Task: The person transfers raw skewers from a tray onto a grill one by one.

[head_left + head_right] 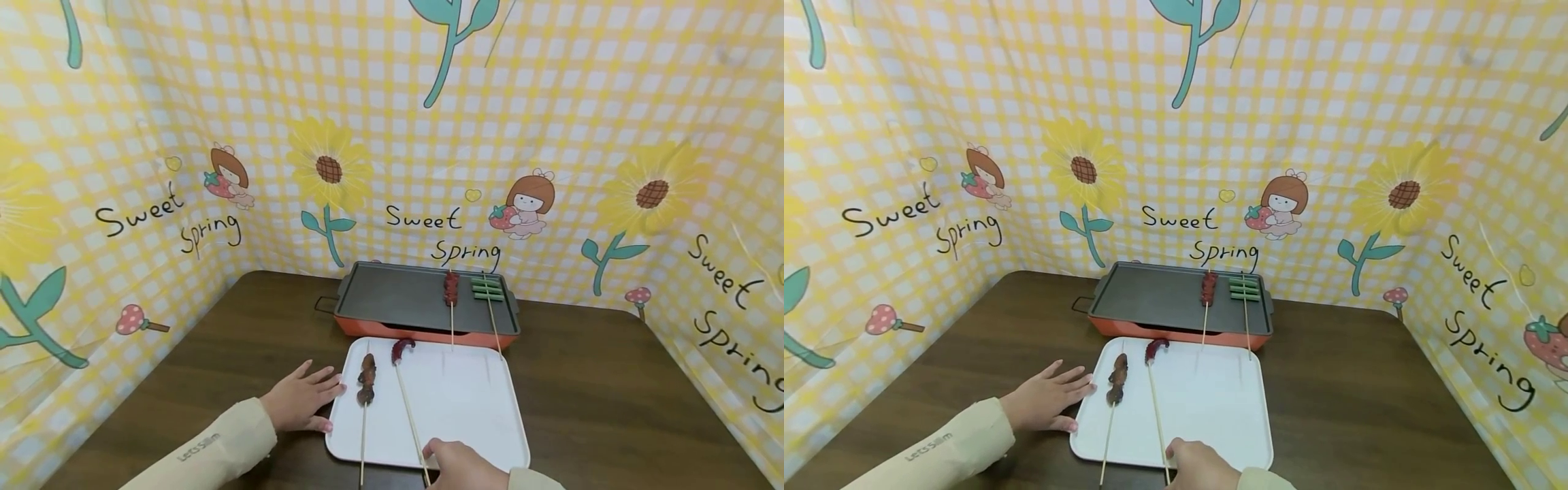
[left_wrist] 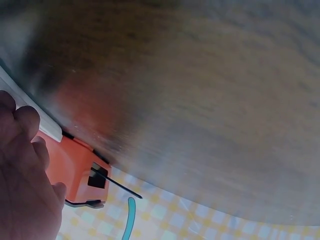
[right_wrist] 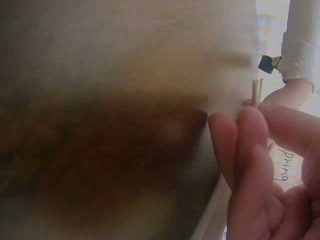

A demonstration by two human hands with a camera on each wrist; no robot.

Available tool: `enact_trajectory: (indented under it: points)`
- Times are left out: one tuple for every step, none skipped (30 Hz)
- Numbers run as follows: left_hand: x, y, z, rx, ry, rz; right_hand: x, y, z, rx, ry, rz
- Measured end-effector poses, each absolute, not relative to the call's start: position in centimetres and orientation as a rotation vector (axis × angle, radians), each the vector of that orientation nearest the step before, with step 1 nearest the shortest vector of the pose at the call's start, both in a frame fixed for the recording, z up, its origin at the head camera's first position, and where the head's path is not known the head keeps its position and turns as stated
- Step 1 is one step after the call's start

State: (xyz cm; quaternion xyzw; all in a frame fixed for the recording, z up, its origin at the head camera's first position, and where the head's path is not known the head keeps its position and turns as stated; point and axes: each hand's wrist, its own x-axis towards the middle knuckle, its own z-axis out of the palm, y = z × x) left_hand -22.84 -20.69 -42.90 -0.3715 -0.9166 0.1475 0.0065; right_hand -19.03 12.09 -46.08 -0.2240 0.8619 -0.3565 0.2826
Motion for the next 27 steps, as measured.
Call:
enact_trajectory:
  points:
    - [-22.8, -20.7, -42.9, -1.164, -2.866, 0.466, -19.4, 12.3, -46.9, -0.592, 2.282, -0.974]
    - [-22.8, -20.6, -42.8, -1.163, -2.868, 0.464, -19.6, 12.4, -47.4, -0.564, 2.234, -1.029]
    - [-22.8, -20.6, -42.8, -1.164, -2.868, 0.465, -19.7, 12.5, -47.8, -0.544, 2.199, -1.065]
    - [-22.8, -20.6, -42.7, -1.164, -2.869, 0.465, -19.8, 12.5, -47.9, -0.528, 2.178, -1.089]
    - [-22.8, -20.6, -42.7, -1.167, -2.871, 0.459, -19.6, 12.5, -47.7, -0.525, 2.173, -1.103]
    - [-22.8, -20.6, -42.7, -1.165, -2.880, 0.452, -19.4, 12.5, -47.3, -0.513, 2.165, -1.118]
    - [-22.8, -20.6, -42.7, -1.168, -2.883, 0.440, -19.1, 12.4, -46.7, -0.493, 2.152, -1.144]
    - [-22.8, -20.6, -42.7, -1.168, -2.891, 0.432, -18.8, 12.3, -46.0, -0.473, 2.144, -1.169]
    - [-22.8, -20.6, -42.7, -1.171, -2.892, 0.426, -18.4, 12.3, -45.2, -0.471, 2.162, -1.163]
    - [-22.8, -20.6, -42.7, -1.170, -2.894, 0.420, -18.0, 12.2, -44.5, -0.484, 2.194, -1.147]
    - [-22.8, -20.6, -42.8, -1.170, -2.895, 0.417, -17.7, 12.2, -43.9, -0.486, 2.208, -1.141]
    - [-22.9, -20.6, -42.8, -1.168, -2.893, 0.418, -17.4, 12.2, -43.4, -0.481, 2.212, -1.146]
    - [-22.9, -20.6, -42.8, -1.171, -2.888, 0.417, -17.2, 12.3, -43.0, -0.485, 2.223, -1.141]
    - [-23.0, -20.6, -42.9, -1.170, -2.887, 0.421, -17.0, 12.3, -42.8, -0.504, 2.246, -1.122]
    - [-23.0, -20.6, -42.9, -1.171, -2.885, 0.420, -16.9, 12.5, -42.6, -0.528, 2.271, -1.097]
    - [-23.0, -20.6, -42.9, -1.168, -2.888, 0.419, -16.8, 12.6, -42.6, -0.546, 2.288, -1.082]
    - [-23.0, -20.6, -42.9, -1.169, -2.891, 0.419, -16.8, 12.8, -42.5, -0.552, 2.291, -1.079]
    - [-22.9, -20.6, -42.8, -1.170, -2.892, 0.419, -16.8, 13.0, -42.6, -0.565, 2.296, -1.072]
    - [-22.9, -20.6, -42.8, -1.169, -2.898, 0.419, -16.8, 13.1, -42.6, -0.572, 2.297, -1.067]
    - [-22.9, -20.5, -42.8, -1.166, -2.902, 0.422, -16.9, 13.3, -42.8, -0.587, 2.300, -1.060]
    - [-22.8, -20.5, -42.7, -1.168, -2.903, 0.421, -17.0, 13.4, -43.0, -0.594, 2.297, -1.055]
    - [-22.8, -20.5, -42.7, -1.166, -2.907, 0.423, -17.1, 13.5, -43.2, -0.600, 2.302, -1.037]
    - [-22.8, -20.4, -42.7, -1.166, -2.909, 0.424, -17.1, 13.6, -43.4, -0.609, 2.311, -1.017]
    - [-22.8, -20.4, -42.7, -1.164, -2.914, 0.424, -17.2, 13.7, -43.5, -0.617, 2.319, -0.996]
    - [-22.8, -20.4, -42.6, -1.162, -2.918, 0.423, -17.2, 13.8, -43.6, -0.630, 2.328, -0.982]
    - [-22.8, -20.4, -42.6, -1.161, -2.920, 0.422, -17.2, 13.8, -43.6, -0.646, 2.342, -0.969]
    - [-22.8, -20.3, -42.6, -1.165, -2.914, 0.420, -17.1, 13.8, -43.4, -0.658, 2.353, -0.959]
